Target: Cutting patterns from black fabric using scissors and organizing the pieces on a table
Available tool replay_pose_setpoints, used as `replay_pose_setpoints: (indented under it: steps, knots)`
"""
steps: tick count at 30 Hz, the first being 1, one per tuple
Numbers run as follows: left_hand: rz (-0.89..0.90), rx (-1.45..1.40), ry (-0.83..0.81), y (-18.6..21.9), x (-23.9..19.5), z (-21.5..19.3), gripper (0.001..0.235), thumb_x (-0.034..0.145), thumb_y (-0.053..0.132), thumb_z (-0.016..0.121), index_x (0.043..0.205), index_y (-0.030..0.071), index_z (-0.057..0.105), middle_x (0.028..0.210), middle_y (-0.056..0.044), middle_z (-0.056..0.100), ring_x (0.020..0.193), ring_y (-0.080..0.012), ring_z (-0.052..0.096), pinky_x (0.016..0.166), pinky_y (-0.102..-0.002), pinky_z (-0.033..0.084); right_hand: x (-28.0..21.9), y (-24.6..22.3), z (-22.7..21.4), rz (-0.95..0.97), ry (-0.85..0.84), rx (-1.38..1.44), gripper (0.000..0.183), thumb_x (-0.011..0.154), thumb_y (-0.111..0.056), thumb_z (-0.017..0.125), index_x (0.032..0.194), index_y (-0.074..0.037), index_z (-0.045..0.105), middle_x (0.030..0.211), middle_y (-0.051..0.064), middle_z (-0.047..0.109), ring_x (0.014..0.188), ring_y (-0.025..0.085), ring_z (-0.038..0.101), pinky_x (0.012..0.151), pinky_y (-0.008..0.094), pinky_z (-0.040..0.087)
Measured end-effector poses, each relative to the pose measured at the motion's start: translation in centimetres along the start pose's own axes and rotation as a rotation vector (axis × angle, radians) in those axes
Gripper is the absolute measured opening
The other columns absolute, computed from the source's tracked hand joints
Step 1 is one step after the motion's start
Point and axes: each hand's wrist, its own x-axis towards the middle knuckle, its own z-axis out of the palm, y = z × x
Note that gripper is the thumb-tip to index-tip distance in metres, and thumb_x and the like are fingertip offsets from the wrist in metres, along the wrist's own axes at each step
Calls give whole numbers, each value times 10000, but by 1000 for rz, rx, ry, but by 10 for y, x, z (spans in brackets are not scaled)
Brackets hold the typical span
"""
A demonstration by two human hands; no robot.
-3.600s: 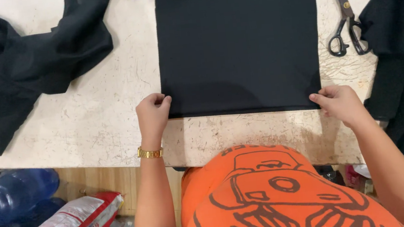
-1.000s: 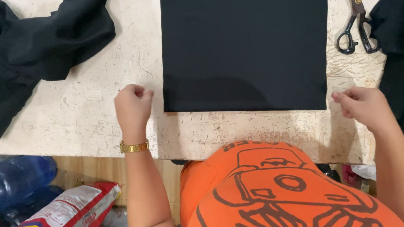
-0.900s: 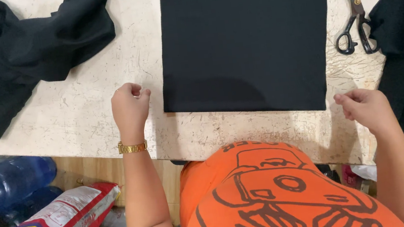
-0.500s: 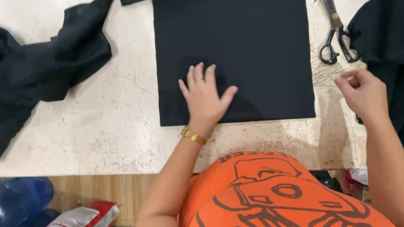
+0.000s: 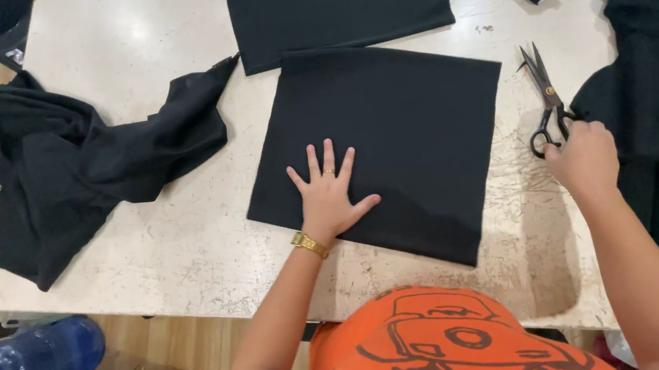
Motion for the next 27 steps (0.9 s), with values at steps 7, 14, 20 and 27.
replay_pose_setpoints:
  steps: [7, 14, 20, 27]
  knots:
    - [-46, -64, 44, 10, -3, -5, 896, 709, 780, 423, 1395, 206, 377, 1476, -161, 254, 1358, -424, 149, 961, -739, 105, 1, -24, -23, 83, -144, -147, 410, 880, -405, 585, 1028, -28, 646, 969, 198, 600, 914, 363, 573, 698, 436, 504]
    - [-155, -24, 38, 28, -4, 7, 1030, 638, 821, 513, 1427, 186, 324, 1499, -151, 207, 1368, -402, 158, 940, -731, 181, -32, -57, -96, 401, -626, 433, 318, 848, -265, 478, 975, -7, 613, 788, 141, 632, 718, 267, 588, 591, 380, 439]
    - [-146, 2, 35, 29, -3, 8, 1049, 645, 842, 507, 1443, 193, 302, 1509, -139, 187, 1375, -395, 164, 931, -743, 183, -102, 16, -55, 289, -1032, 1350, 151, 791, -35, 570, 914, 52, 561, 740, 191, 579, 624, 279, 553, 566, 369, 424]
    - [-158, -12, -19, 31, -2, 4, 1063, 651, 825, 536, 1455, 184, 268, 1517, -150, 137, 1381, -405, 117, 935, -752, 156, -144, 47, -59, 51, -1302, 1093, 193, 868, -201, 572, 806, -18, 573, 689, 61, 481, 538, 175, 478, 514, 292, 420]
